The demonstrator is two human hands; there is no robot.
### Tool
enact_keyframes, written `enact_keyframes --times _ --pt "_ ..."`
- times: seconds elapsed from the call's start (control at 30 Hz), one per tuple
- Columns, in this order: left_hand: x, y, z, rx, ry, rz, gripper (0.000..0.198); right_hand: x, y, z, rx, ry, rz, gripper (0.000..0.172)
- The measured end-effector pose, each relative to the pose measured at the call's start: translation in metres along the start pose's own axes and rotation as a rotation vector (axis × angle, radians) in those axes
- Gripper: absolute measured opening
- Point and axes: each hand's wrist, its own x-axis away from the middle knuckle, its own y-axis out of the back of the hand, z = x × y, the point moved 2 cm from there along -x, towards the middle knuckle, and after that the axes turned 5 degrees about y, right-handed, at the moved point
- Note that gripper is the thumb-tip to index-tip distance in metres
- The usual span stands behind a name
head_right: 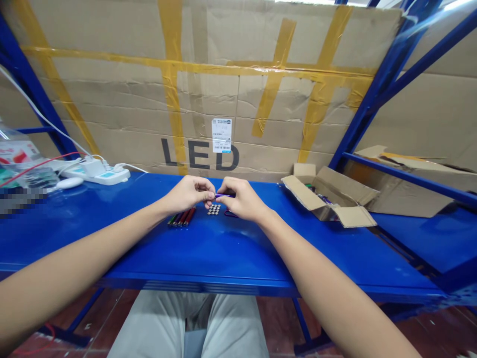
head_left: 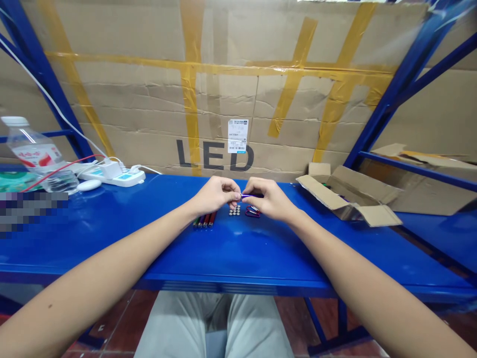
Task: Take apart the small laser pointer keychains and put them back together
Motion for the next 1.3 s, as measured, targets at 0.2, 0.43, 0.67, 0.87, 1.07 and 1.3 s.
enact_keyframes --times 0.2,0.43,0.67,0.87,1.07,1.3 --pt "0.004 -0.001 -0.004 -0.508 -0.308 -0.144 0.009 0.002 -0.005 -0.014 -0.313 -0.328 0.066 0.027" --pt "0.004 0.001 -0.003 -0.630 -0.419 -0.129 0.014 0.001 -0.007 -0.007 -0.223 -0.292 0.092 0.024" --pt "0.003 0.002 -0.002 -0.569 -0.343 -0.127 0.012 0.003 -0.012 -0.014 -0.190 -0.266 -0.003 0.020" --pt "0.003 0.001 0.001 -0.672 -0.455 -0.176 0.011 0.001 -0.007 -0.011 -0.373 -0.351 -0.023 0.028" --pt "0.006 -0.001 0.002 -0.826 -0.609 -0.164 0.016 0.002 -0.005 -0.012 -0.588 -0.484 0.025 0.032" --pt "0.006 -0.002 0.001 -0.824 -0.618 -0.167 0.014 0.002 -0.006 -0.016 -0.686 -0.519 0.016 0.034"
